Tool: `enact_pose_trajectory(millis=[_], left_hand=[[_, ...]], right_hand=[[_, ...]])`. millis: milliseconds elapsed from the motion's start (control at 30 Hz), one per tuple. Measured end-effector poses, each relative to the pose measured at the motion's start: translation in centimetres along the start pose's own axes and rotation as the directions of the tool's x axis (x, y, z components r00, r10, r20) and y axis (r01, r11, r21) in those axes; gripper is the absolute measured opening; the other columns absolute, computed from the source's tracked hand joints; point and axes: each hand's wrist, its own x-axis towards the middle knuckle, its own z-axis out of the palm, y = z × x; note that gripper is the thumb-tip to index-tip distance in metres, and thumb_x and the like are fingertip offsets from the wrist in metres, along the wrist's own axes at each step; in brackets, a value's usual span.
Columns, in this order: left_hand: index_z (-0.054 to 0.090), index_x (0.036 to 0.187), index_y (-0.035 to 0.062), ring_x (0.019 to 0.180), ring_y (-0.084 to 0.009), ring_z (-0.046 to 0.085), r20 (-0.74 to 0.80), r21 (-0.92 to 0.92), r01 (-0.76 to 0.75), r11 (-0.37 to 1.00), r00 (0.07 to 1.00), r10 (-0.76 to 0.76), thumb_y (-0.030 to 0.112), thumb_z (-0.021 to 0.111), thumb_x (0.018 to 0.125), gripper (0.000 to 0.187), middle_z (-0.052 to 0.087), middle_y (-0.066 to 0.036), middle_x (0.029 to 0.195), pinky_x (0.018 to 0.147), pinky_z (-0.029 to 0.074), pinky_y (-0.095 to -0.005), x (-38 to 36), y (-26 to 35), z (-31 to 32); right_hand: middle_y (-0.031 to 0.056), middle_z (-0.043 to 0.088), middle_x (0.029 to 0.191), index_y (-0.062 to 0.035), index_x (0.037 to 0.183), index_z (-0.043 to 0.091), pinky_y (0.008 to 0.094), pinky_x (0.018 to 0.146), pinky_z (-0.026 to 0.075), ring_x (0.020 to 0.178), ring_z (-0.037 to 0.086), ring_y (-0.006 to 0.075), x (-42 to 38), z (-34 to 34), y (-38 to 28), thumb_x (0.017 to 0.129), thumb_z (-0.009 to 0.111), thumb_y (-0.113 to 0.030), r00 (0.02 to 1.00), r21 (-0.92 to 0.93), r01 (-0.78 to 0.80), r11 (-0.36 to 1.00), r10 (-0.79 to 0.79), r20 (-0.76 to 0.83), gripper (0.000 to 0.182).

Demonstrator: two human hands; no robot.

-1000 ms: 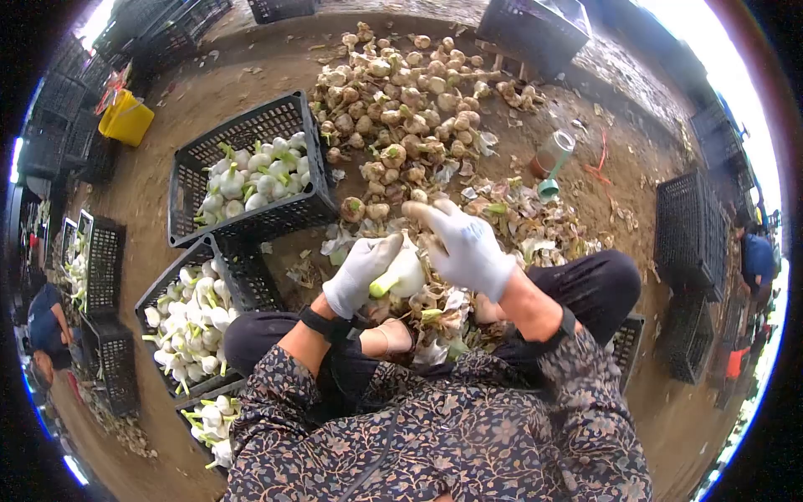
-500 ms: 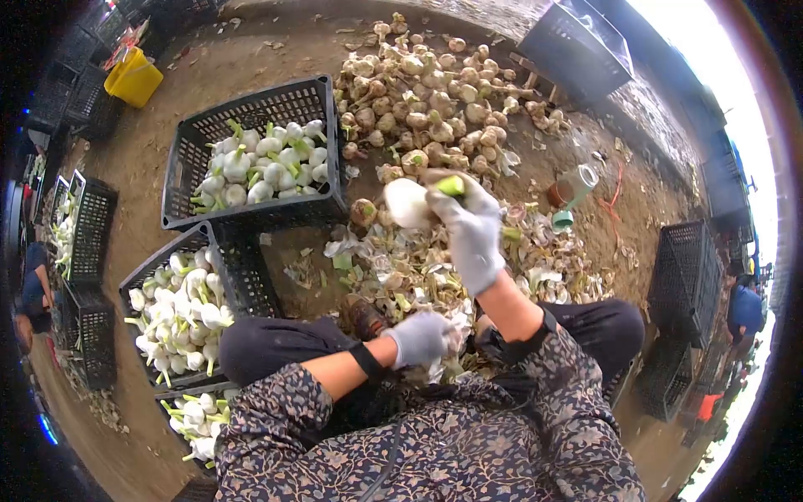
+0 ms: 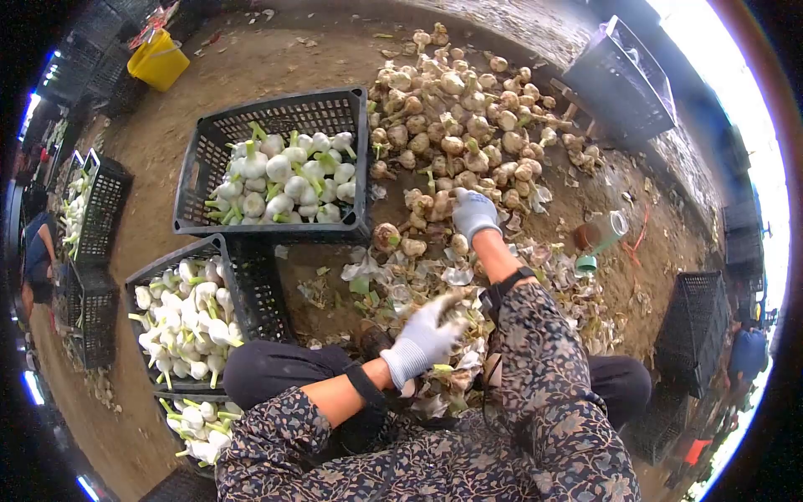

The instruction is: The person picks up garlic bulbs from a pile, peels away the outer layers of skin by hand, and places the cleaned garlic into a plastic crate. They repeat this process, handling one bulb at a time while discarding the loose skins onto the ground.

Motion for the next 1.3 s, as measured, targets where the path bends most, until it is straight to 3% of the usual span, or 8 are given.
enact_pose_trajectory(millis=[167,467,733,933,1000,1100,1133,1300], left_hand=[[0.026,0.151,0.0061,0.122,-0.0268,0.050,-0.461,0.123,-0.159,0.980,0.865,0.198,0.011,0.069,0.080,0.083,0.049,-0.019,0.135,0.108,0.038,-0.0357,1.9,-2.2,-0.1],[0.045,0.124,0.0046,0.101,-0.0152,0.059,-0.250,-0.371,-0.530,0.763,0.848,0.467,-0.005,0.077,0.073,0.060,0.055,-0.007,0.113,0.084,0.053,-0.0289,-2.0,3.0,0.9],[0.047,0.120,0.0076,0.096,-0.0391,0.061,-0.024,0.814,-0.568,0.125,0.181,0.983,0.011,0.076,0.075,0.054,0.052,-0.019,0.116,0.069,0.055,-0.0425,-3.4,2.2,1.1],[0.046,0.116,0.0064,0.092,-0.0382,0.062,-0.042,0.828,-0.545,0.131,0.174,0.984,0.013,0.078,0.074,0.053,0.051,-0.020,0.113,0.067,0.055,-0.0417,-3.4,2.2,0.4],[0.044,0.116,0.0040,0.093,-0.0354,0.060,-0.170,0.747,-0.602,0.284,0.240,0.956,0.014,0.078,0.074,0.054,0.050,-0.020,0.110,0.073,0.054,-0.0409,-3.6,2.8,0.1],[0.047,0.114,0.0045,0.091,-0.0368,0.061,-0.210,0.719,-0.634,0.285,0.194,0.958,0.014,0.079,0.073,0.053,0.052,-0.018,0.109,0.073,0.054,-0.0407,-3.8,3.7,-1.2],[0.048,0.112,0.0052,0.091,-0.0374,0.062,-0.220,0.713,-0.646,0.274,0.165,0.962,0.014,0.080,0.072,0.052,0.053,-0.018,0.109,0.071,0.054,-0.0414,-3.9,4.0,-1.2],[0.045,0.114,0.0068,0.095,-0.0371,0.062,-0.100,0.821,-0.546,0.168,0.153,0.983,0.015,0.080,0.073,0.054,0.052,-0.020,0.116,0.072,0.055,-0.0414,-3.6,3.3,-0.8]], right_hand=[[0.0047,0.067,0.077,-0.0023,0.108,0.064,0.0228,0.050,0.048,0.061,0.062,0.0082,-10.0,-5.7,0.7,0.095,0.058,-0.016,0.998,0.922,-0.061,0.382,0.024,0.056,0.020],[0.0030,0.064,0.072,-0.0024,0.141,0.043,0.0201,0.043,0.042,0.050,0.056,0.0071,-27.3,-14.2,-0.4,0.097,0.056,-0.019,0.997,0.990,-0.069,-0.126,0.023,0.073,0.049],[-0.0019,0.056,0.061,-0.0095,0.092,0.062,0.0209,0.036,0.034,0.042,0.047,0.0073,-29.6,-14.9,-5.1,0.095,0.059,-0.019,0.974,0.941,-0.218,-0.259,0.007,0.228,0.010],[0.0040,0.065,0.069,-0.0108,0.104,0.067,0.0301,0.052,0.047,0.055,0.061,0.0163,-27.4,-14.2,-2.1,0.093,0.061,-0.020,0.994,0.862,0.084,0.499,-0.108,-0.034,0.016],[0.0097,0.071,0.085,-0.0191,0.123,0.064,0.0359,0.079,0.053,0.081,0.070,0.0289,-27.8,-15.3,-1.9,0.092,0.059,-0.022,0.985,0.086,0.137,0.987,-0.126,-0.116,0.032],[0.0110,0.072,0.088,-0.0210,0.132,0.058,0.0368,0.078,0.053,0.085,0.069,0.0332,-27.6,-14.2,0.0,0.094,0.056,-0.026,0.989,0.212,0.054,0.976,-0.024,-0.143,0.038],[0.0081,0.069,0.074,-0.0184,0.136,0.056,0.0344,0.060,0.053,0.064,0.068,0.0251,-25.0,-9.1,3.1,0.096,0.057,-0.025,0.806,0.332,0.494,0.804,-0.280,-0.521,0.041],[-0.0035,0.056,0.060,-0.0088,0.113,0.064,0.0201,0.036,0.031,0.042,0.047,0.0041,-28.1,-15.0,-4.1,0.095,0.062,-0.022,0.966,0.949,-0.255,-0.182,-0.096,0.241,0.022]])
